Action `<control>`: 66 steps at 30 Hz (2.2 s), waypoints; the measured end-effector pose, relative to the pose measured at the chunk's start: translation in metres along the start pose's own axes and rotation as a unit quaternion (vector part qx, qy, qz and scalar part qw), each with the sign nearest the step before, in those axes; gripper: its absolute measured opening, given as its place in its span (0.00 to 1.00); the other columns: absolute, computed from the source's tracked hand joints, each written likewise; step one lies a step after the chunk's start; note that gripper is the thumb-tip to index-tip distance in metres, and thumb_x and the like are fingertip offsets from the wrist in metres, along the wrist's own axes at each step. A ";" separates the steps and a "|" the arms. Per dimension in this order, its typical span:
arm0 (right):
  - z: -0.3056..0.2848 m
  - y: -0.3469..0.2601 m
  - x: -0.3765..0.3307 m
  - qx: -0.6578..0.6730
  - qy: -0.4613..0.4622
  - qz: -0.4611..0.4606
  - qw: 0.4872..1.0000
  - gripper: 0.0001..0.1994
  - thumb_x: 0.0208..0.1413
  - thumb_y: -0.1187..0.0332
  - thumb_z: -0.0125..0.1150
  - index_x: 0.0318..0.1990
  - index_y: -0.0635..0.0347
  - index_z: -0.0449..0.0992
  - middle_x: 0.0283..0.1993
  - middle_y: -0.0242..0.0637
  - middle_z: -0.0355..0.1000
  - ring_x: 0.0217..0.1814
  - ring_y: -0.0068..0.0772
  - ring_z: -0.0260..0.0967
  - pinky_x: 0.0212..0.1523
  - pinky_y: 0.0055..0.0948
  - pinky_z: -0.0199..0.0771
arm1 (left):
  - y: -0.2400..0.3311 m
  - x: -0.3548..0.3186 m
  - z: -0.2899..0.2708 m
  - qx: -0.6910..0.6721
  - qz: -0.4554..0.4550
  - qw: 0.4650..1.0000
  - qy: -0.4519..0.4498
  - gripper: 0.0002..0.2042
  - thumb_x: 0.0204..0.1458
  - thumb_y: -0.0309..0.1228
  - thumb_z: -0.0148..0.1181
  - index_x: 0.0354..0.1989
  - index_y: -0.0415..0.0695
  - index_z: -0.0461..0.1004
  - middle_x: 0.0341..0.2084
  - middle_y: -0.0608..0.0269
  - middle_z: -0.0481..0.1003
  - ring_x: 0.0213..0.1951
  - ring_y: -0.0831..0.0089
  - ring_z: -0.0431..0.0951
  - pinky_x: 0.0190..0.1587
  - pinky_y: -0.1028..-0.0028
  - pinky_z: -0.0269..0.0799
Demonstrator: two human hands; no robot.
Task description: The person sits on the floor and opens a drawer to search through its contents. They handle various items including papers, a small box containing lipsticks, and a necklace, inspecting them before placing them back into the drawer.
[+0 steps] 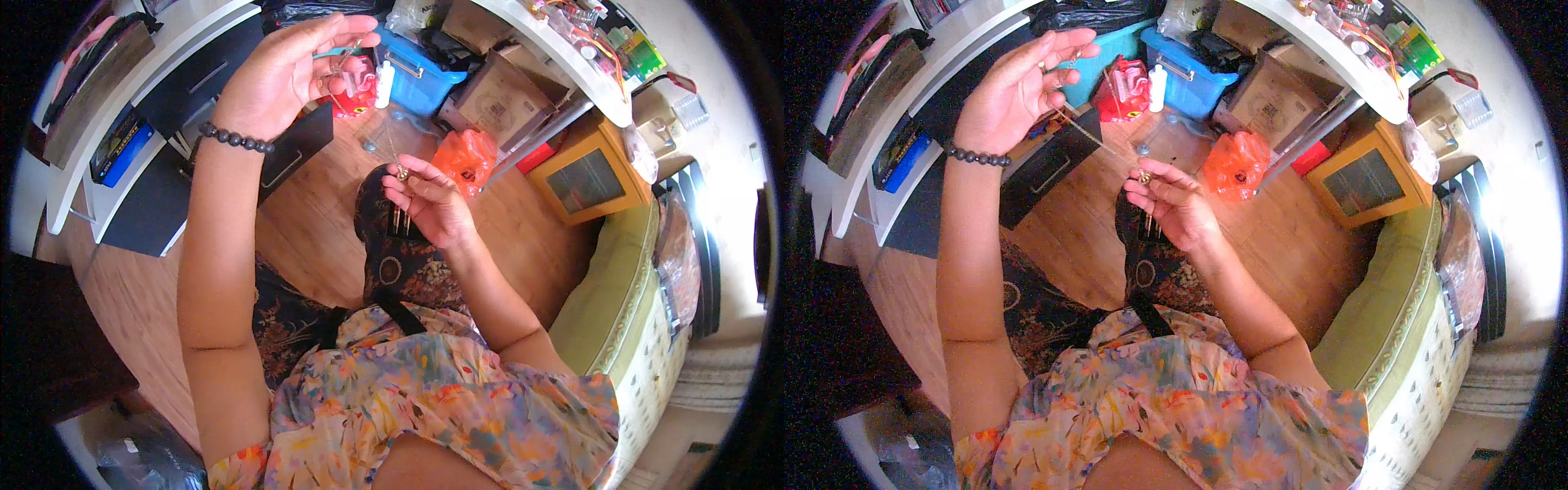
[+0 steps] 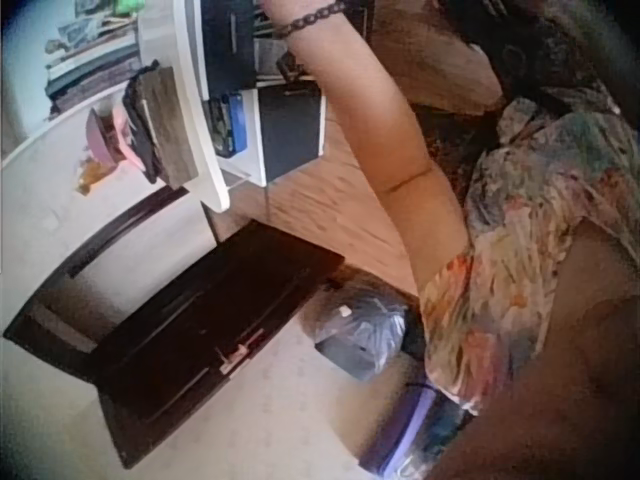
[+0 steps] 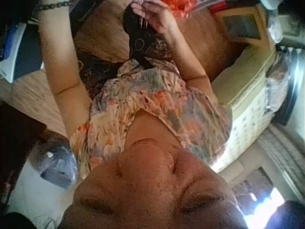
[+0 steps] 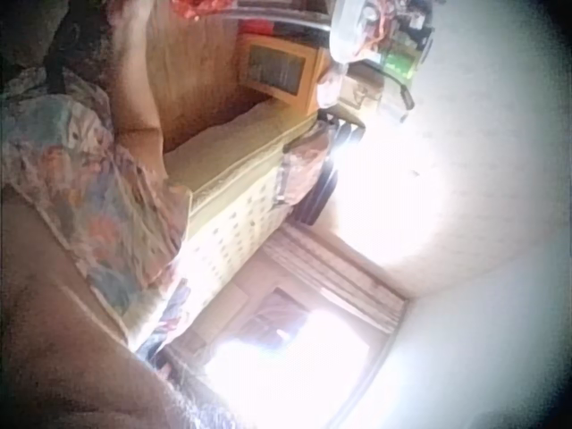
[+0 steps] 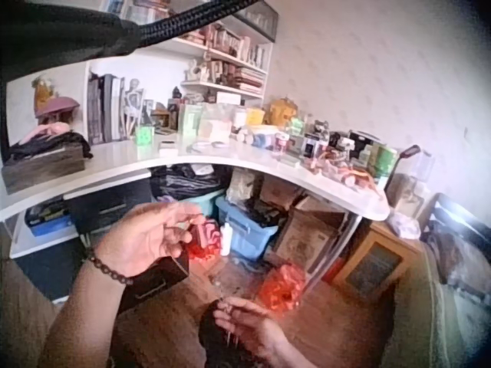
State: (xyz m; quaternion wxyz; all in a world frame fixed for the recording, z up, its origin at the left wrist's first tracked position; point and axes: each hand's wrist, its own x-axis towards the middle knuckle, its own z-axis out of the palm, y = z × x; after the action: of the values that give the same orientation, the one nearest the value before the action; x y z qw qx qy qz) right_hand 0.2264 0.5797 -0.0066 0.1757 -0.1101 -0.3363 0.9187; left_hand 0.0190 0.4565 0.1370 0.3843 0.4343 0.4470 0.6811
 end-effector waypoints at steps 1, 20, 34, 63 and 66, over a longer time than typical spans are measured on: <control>0.002 0.001 0.001 -0.001 -0.010 -0.001 1.000 0.14 0.54 0.78 0.51 0.49 0.66 0.69 0.46 0.44 0.70 0.49 0.41 0.70 0.52 0.38 0.71 | 0.005 0.001 0.004 0.014 -0.010 1.000 -0.011 0.21 0.60 0.43 0.43 0.55 0.41 0.65 0.48 0.64 0.71 0.35 0.84 0.70 0.33 0.86 0.63; 0.018 -0.002 0.026 -0.071 -0.062 -0.066 0.993 0.18 0.53 0.79 0.50 0.53 0.65 0.67 0.53 0.42 0.68 0.56 0.38 0.64 0.56 0.36 0.64 | 0.078 0.020 0.048 0.145 -0.023 0.983 -0.110 0.27 0.60 0.49 0.38 0.52 0.35 0.65 0.44 0.57 0.69 0.34 0.77 0.68 0.33 0.77 0.69; 0.040 -0.023 0.023 -0.080 -0.175 -0.038 0.981 0.22 0.50 0.81 0.47 0.56 0.68 0.63 0.57 0.52 0.63 0.59 0.47 0.62 0.60 0.39 0.61 | 0.077 0.025 0.055 0.127 0.017 0.988 -0.083 0.27 0.59 0.47 0.42 0.52 0.31 0.63 0.45 0.53 0.67 0.35 0.76 0.68 0.35 0.77 0.68; 0.030 -0.018 0.015 -0.035 -0.170 0.012 0.985 0.20 0.50 0.81 0.47 0.54 0.70 0.65 0.54 0.56 0.65 0.57 0.52 0.63 0.59 0.42 0.62 | 0.055 0.024 0.030 0.092 0.010 0.995 0.029 0.26 0.60 0.44 0.43 0.55 0.31 0.59 0.47 0.55 0.66 0.44 0.71 0.70 0.50 0.71 0.68; 0.028 -0.018 0.015 -0.037 -0.167 0.011 0.985 0.20 0.51 0.79 0.47 0.54 0.70 0.64 0.55 0.56 0.64 0.57 0.52 0.63 0.59 0.42 0.62 | 0.050 0.024 0.025 0.084 0.007 0.996 0.030 0.24 0.60 0.42 0.43 0.55 0.32 0.60 0.47 0.54 0.67 0.46 0.68 0.70 0.51 0.70 0.68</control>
State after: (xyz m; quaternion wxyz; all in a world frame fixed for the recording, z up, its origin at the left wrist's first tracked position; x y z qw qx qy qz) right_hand 0.2082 0.5826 0.0251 0.1029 0.0343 -0.3929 0.9132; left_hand 0.0276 0.4700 0.1961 0.3281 0.4480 0.5111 0.6561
